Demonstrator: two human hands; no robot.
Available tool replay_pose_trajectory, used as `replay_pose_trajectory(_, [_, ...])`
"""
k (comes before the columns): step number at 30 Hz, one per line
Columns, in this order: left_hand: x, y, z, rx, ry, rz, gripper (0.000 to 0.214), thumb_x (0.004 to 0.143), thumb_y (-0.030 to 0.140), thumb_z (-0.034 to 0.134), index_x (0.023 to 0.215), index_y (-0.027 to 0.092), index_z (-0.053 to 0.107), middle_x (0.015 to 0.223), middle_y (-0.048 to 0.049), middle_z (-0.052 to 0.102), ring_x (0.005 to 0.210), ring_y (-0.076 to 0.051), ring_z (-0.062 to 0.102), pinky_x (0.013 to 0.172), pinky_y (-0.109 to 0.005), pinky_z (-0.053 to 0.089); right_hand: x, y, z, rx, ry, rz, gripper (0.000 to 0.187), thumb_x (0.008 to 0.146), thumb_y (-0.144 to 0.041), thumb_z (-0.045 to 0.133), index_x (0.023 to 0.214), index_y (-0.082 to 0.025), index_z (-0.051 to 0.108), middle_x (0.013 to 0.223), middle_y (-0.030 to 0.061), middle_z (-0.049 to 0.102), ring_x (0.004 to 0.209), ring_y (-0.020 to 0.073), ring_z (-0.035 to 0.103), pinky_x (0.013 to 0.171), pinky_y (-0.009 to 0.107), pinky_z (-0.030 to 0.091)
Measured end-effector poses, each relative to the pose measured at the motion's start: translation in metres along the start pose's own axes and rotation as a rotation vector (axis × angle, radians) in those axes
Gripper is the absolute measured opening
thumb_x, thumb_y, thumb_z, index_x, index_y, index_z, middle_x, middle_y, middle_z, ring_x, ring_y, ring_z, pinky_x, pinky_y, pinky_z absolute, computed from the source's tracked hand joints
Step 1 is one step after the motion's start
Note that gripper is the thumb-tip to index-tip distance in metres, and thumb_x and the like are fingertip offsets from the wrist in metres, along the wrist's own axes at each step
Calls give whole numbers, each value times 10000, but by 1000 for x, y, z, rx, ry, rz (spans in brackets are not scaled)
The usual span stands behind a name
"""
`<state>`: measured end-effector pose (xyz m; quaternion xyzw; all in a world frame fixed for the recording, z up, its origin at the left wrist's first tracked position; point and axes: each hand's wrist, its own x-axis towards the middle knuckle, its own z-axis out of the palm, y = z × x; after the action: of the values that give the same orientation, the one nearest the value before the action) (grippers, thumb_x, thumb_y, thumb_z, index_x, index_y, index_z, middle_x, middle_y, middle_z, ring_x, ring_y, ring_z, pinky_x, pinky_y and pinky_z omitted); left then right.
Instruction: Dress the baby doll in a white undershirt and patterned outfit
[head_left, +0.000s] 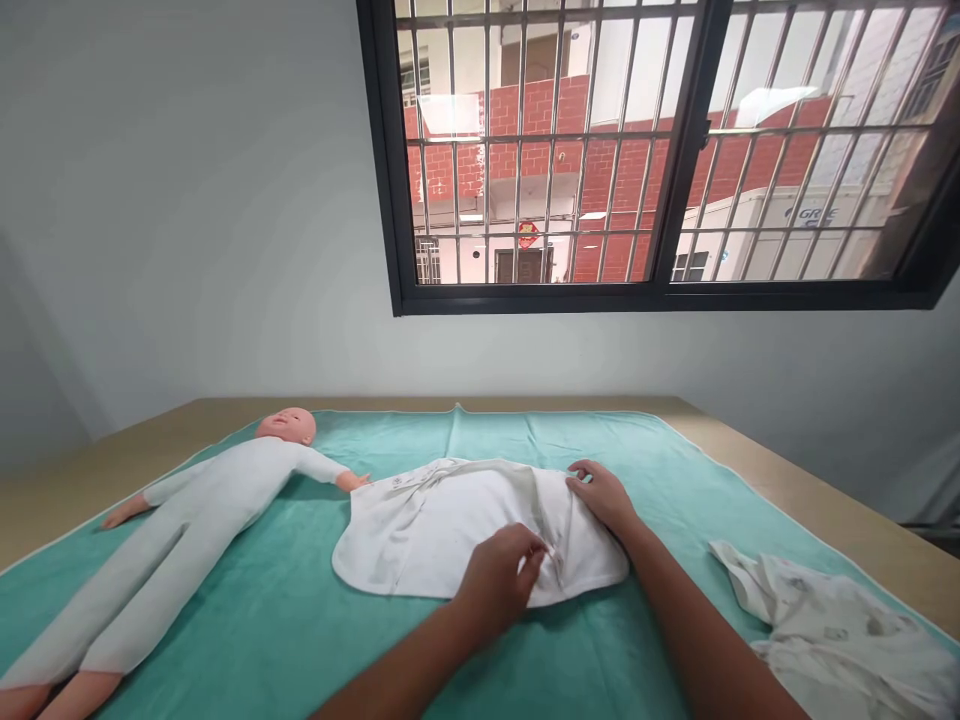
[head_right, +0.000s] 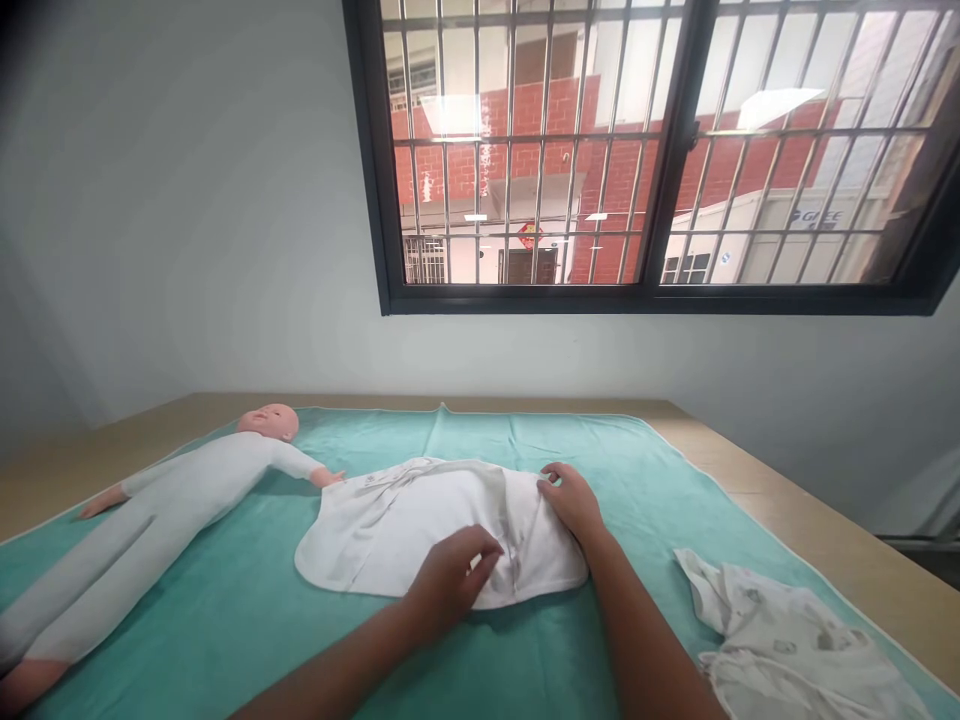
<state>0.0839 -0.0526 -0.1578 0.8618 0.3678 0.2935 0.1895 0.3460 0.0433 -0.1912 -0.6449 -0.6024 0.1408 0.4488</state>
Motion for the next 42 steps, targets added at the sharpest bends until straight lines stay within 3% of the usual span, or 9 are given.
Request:
replay_pose_trajectory(5, [10, -46, -12, 372, 1, -109, 423, 951, 341, 388, 1332, 200, 503, 1470, -97, 451, 1397, -271, 337, 1125, -506, 311, -6, -32, 16, -125, -46, -171, 305, 840, -324, 499, 1096, -254, 648, 1309, 51, 546, 1193, 225, 511, 1006, 363, 390])
replay_pose_trajectory(11, [4, -87, -16, 513, -146, -196, 544, 950, 532, 298, 1442, 311, 368, 1566, -76, 266, 1445, -337, 213, 1098, -696, 157, -25, -55, 47, -316, -312, -305, 493, 946, -471, 365, 1343, -220, 518, 1452, 80, 468, 1331, 232, 424, 1106, 380, 314])
replay_pose_trajectory(16, [5, -99, -15, 494, -61, -208, 485, 964, 503, 285, 1388, 324, 438, 1520, -43, 381, 1412, -291, 311, 1116, -636, 224, -30, -47, 52, -474, -380, -347, 571, 915, -453, 439, 1419, -185, 423, 1480, 103, 428, 1371, 251, 372, 1140, 399, 260])
replay_pose_trajectory(19, [9, -112, -28, 498, 28, -243, 471, 986, 417, 251, 1337, 222, 499, 1458, -79, 469, 1371, -244, 382, 1127, -502, 317, -29, -46, 51, -474, -341, -336, 533, 915, -360, 432, 1417, -184, 424, 1467, 91, 449, 1342, 240, 410, 1118, 371, 292])
replay_pose_trajectory(22, [9, -126, -46, 520, 55, -229, 437, 980, 350, 302, 1324, 170, 503, 1473, -100, 437, 1396, -225, 331, 1139, -424, 323, -29, -49, 49, -470, -270, -310, 470, 930, -254, 354, 1385, -204, 462, 1432, 77, 493, 1293, 225, 463, 1072, 355, 339])
replay_pose_trajectory(26, [5, -135, -55, 603, 74, -159, 421, 948, 337, 400, 1336, 204, 496, 1523, -79, 359, 1451, -260, 201, 1152, -451, 283, -31, -53, 50, -480, -218, -302, 434, 939, -232, 332, 1332, -248, 518, 1409, 62, 516, 1258, 237, 491, 1037, 375, 357])
replay_pose_trajectory(34, [4, -143, -44, 625, -40, -214, 489, 971, 455, 309, 1395, 250, 437, 1555, -105, 298, 1458, -301, 181, 1102, -516, 304, -31, -50, 51, -578, -299, -348, 411, 956, -396, 389, 1308, -242, 533, 1443, 93, 477, 1324, 274, 425, 1110, 464, 263])
replay_pose_trajectory(38, [3, -133, -47, 604, 29, -161, 465, 967, 432, 336, 1370, 234, 457, 1535, -97, 342, 1436, -270, 252, 1105, -468, 315, -36, -73, 59, -550, -256, -380, 488, 953, -416, 381, 1386, -207, 464, 1499, 114, 396, 1382, 283, 344, 1137, 475, 217])
replay_pose_trajectory(42, [-1, -125, -49, 546, -7, -96, 429, 972, 416, 329, 1326, 244, 501, 1473, -88, 445, 1404, -249, 323, 1091, -462, 332, -56, -101, 84, -440, -415, -417, 625, 953, -534, 299, 1456, -170, 368, 1540, 99, 318, 1426, 254, 271, 1159, 441, 211])
